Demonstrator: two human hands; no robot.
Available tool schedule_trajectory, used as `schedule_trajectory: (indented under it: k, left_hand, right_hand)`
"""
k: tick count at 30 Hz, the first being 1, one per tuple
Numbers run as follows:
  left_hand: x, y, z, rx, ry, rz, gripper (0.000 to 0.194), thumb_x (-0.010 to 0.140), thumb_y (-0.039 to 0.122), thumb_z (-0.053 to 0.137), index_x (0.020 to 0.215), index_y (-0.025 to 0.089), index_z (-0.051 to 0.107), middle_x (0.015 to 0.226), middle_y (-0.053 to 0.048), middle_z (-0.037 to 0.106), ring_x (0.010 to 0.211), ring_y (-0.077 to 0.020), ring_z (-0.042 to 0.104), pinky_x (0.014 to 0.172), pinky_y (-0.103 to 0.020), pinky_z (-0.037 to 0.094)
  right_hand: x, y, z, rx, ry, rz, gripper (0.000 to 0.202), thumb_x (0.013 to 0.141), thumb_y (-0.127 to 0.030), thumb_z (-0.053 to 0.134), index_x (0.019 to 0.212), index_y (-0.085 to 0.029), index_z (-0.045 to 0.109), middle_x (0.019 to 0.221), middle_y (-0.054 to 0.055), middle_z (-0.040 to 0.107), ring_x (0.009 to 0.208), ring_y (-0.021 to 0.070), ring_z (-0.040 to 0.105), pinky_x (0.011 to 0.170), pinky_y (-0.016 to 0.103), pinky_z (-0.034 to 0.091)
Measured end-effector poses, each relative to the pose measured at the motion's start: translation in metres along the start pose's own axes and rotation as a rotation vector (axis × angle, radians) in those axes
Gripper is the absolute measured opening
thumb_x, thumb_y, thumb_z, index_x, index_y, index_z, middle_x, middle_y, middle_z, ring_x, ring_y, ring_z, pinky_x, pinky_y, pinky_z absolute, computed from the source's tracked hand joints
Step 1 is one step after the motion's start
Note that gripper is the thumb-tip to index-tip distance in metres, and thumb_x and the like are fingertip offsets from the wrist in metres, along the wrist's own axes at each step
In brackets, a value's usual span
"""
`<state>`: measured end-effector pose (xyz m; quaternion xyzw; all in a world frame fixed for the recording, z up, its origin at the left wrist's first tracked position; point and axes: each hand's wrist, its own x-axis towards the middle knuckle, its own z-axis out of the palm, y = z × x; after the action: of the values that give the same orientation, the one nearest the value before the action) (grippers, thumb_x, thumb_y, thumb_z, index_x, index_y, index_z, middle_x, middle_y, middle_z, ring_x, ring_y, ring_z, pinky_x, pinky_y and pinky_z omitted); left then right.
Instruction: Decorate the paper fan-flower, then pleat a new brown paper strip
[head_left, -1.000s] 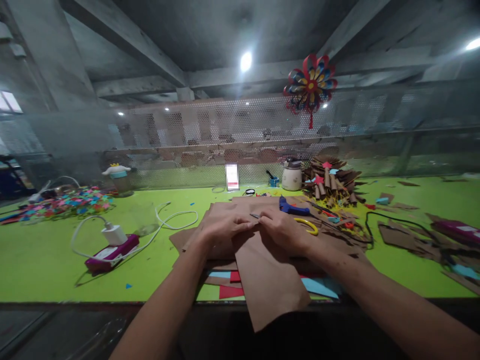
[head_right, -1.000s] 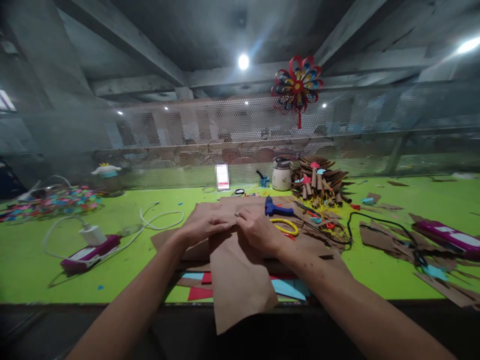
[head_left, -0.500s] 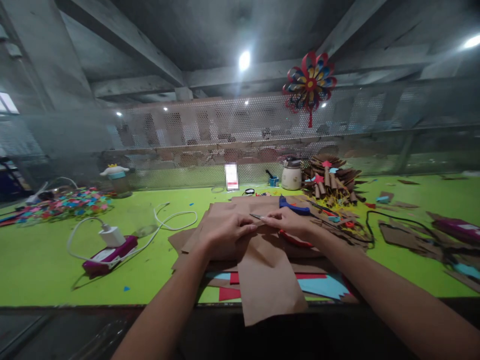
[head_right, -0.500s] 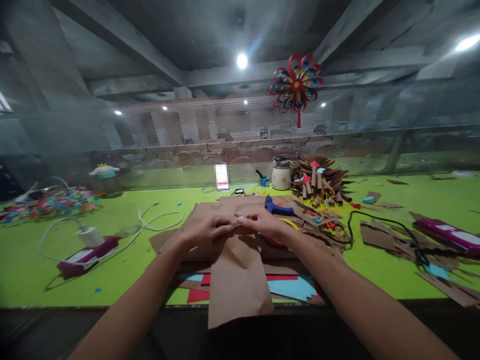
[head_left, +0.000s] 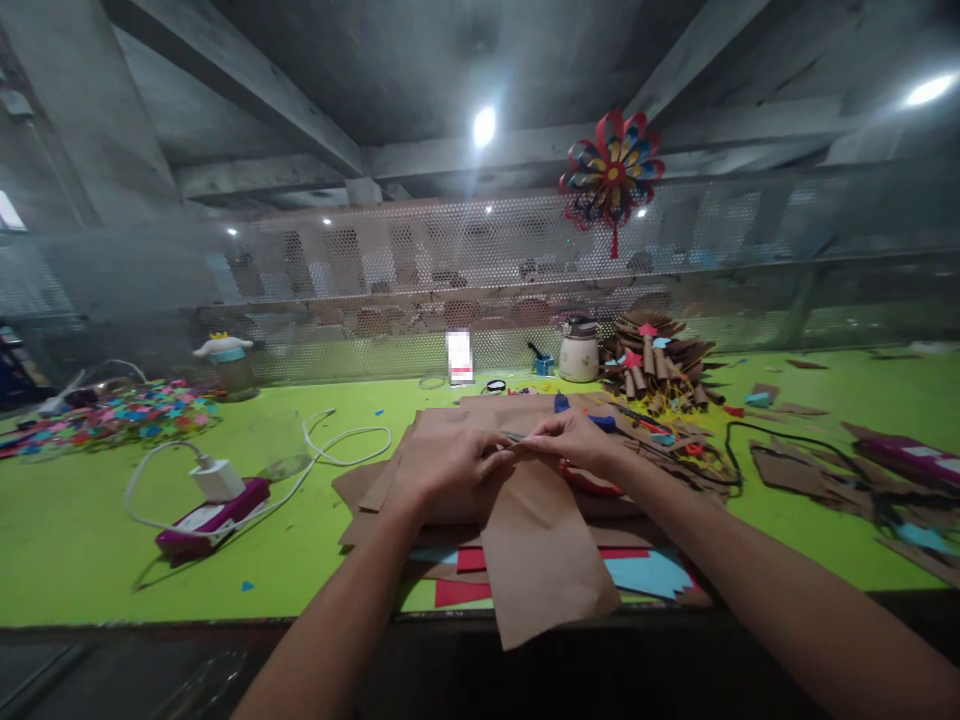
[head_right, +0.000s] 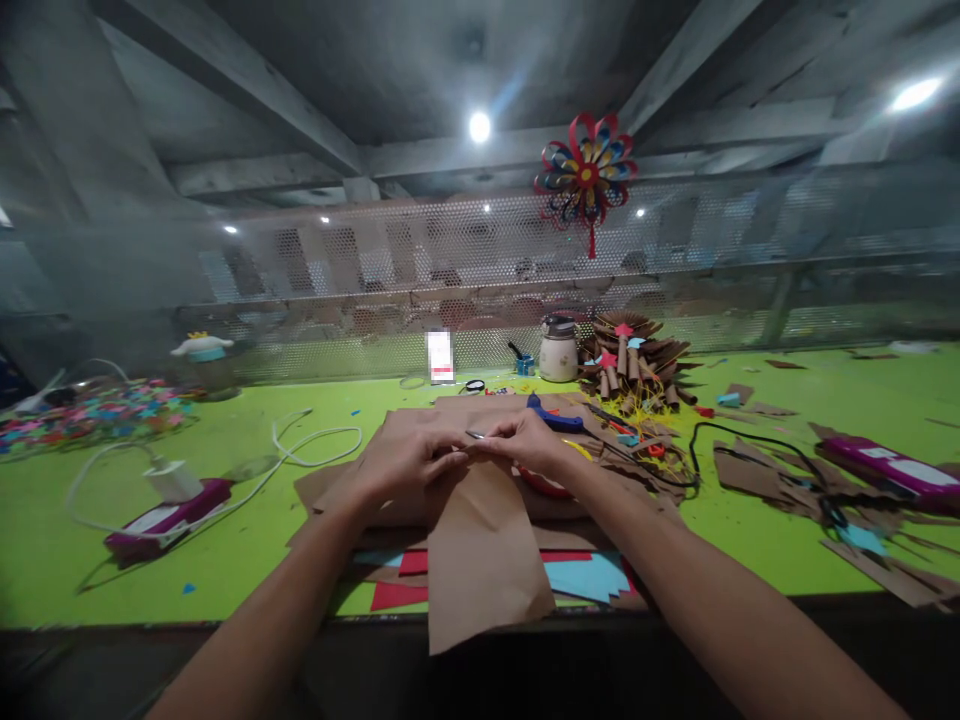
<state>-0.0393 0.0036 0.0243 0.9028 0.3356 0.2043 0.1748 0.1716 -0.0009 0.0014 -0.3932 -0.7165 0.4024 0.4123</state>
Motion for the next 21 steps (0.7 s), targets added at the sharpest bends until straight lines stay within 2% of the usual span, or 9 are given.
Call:
schedule_trajectory:
  k: [3,10,15,21]
  left_hand:
    - [0.001,0.000,0.001,0.030,0.015,-0.009,0.030,0.084,0.038,0.048,0.103,0.023,0.066,0.090,-0.004,0.069,0.086,-0.0189,0.057,0.070,-0.023,0.041]
    - [-0.012,0.014,-0.005,0.120,0.090,-0.033,0.032,0.082,0.044,0.049,0.104,0.028,0.065,0.094,-0.004,0.068,0.084,-0.0205,0.057,0.069,-0.025,0.039]
    - [-0.021,0.023,-0.005,0.203,0.138,-0.021,0.032,0.085,0.042,0.044,0.108,0.029,0.063,0.091,-0.005,0.067,0.082,-0.0199,0.055,0.068,-0.026,0.038]
    - [-0.016,0.017,-0.006,0.348,0.136,-0.074,0.034,0.087,0.045,0.039,0.089,0.024,0.065,0.080,-0.005,0.065,0.075,-0.0172,0.054,0.063,-0.024,0.035]
  right_hand:
    - [0.001,0.001,-0.004,-0.069,-0.053,-0.030,0.040,0.072,-0.049,0.062,0.072,-0.010,0.067,0.053,-0.001,0.054,0.048,0.0079,0.043,0.045,0.021,0.031]
    - [-0.001,-0.007,-0.006,-0.341,-0.173,-0.233,0.029,0.083,-0.036,0.052,0.087,-0.014,0.070,0.079,0.004,0.067,0.069,0.0133,0.055,0.059,0.022,0.041]
    - [0.001,-0.002,-0.011,-0.395,-0.083,-0.278,0.025,0.080,-0.031,0.053,0.082,-0.014,0.071,0.074,0.004,0.068,0.066,0.0134,0.055,0.056,0.021,0.040]
    - [0.001,-0.003,-0.019,-0.323,0.047,-0.131,0.028,0.073,-0.038,0.060,0.066,-0.011,0.066,0.056,0.001,0.059,0.051,0.0098,0.049,0.045,0.019,0.034]
